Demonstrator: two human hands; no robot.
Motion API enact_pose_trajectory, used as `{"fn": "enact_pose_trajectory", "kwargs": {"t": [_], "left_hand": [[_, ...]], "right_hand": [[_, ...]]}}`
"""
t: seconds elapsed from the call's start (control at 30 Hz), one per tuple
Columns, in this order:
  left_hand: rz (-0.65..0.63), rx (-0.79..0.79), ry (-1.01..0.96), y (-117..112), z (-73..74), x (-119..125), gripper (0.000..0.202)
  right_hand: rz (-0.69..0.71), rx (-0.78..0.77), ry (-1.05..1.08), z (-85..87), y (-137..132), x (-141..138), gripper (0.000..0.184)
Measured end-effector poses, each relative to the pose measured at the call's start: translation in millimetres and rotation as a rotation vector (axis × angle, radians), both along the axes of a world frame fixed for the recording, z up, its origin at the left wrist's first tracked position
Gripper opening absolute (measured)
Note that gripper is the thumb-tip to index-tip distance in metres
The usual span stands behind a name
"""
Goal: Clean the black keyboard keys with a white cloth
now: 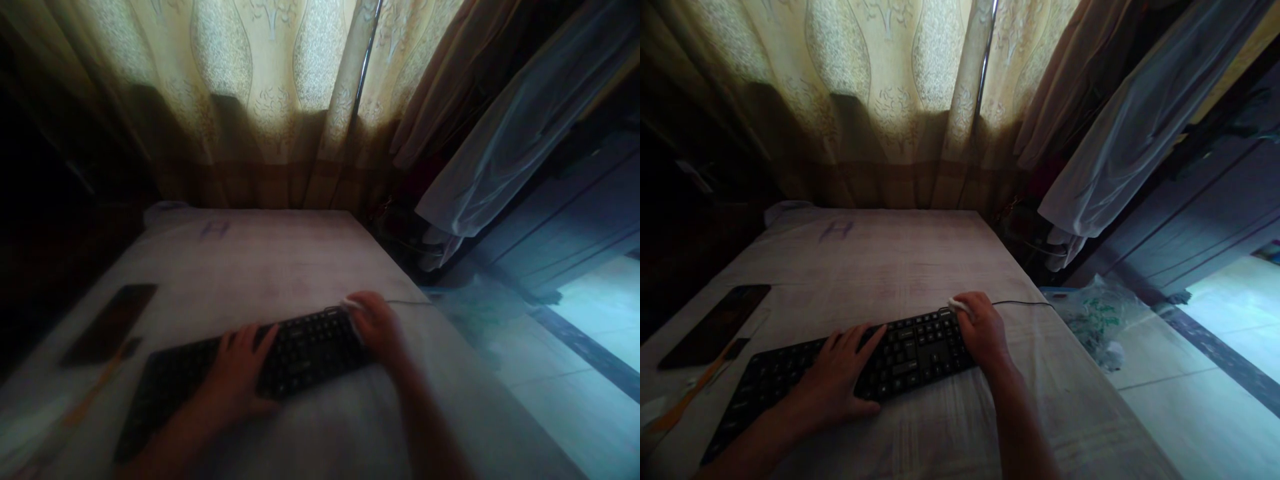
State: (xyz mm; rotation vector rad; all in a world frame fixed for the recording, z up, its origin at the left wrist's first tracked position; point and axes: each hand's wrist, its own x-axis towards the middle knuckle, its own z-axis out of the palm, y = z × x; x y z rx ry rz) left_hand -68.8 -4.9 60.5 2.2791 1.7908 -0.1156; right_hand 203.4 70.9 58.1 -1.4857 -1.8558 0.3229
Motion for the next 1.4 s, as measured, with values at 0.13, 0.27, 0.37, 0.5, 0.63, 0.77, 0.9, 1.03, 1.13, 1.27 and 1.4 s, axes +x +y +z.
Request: {"fn": "enact_pose_trajectory", "kwargs": {"t": [0.13,0.27,0.37,0.5,0.63,0.77,0.9,1.03,1.13,1.27,1.4], "left_hand": [[-0.117,0.132,-0.025,-12,-25.6,-7,0.091],[-0.235,0.290,-0.032,-28,-52.3,-9,0.071],[-0.263,0.376,-0.030,-34,-66.4,-9,0.063],[-0.285,0.517,-0.040,-34,-79.8,-12,0.060],[-0.309,0.588,-0.031,-33,-83.6,-14,0.061],[-0.320,0.592,-0.012,-34,-79.9,-12,0.059],[-0.309,0.582,-0.020,-33,-80.6,-10,0.057],[-0.311,0.592,-0.002,-33,-83.2,-11,0.056],[-0.320,0.590,0.003,-33,-82.3,-12,0.057],[-0.309,0.553,-0.026,-34,-79.2,-14,0.058],[-0.311,0.569,-0.008,-35,-76.3,-12,0.056]], "right_hand": [[-0.005,0.062,0.011,-20.2,-18,1,0.026],[-0.008,0.089,-0.050,-40.3,-30,-4,0.033],[-0.034,0.067,-0.134,-42.1,-26,-7,0.036],[-0.008,0.034,-0.240,-27.5,-4,-9,0.033],[0.083,-0.041,-0.355,-15.4,16,-17,0.037],[0.166,-0.133,-0.458,-15.6,21,-26,0.042],[0.163,-0.188,-0.515,-14.8,22,-21,0.045],[0.128,-0.220,-0.548,-10.8,24,-11,0.047],[0.106,-0.236,-0.557,-9.9,26,-5,0.047],[0.061,-0.252,-0.544,-10.3,28,4,0.045],[0.017,-0.259,-0.515,-7.2,29,13,0.042]]}}
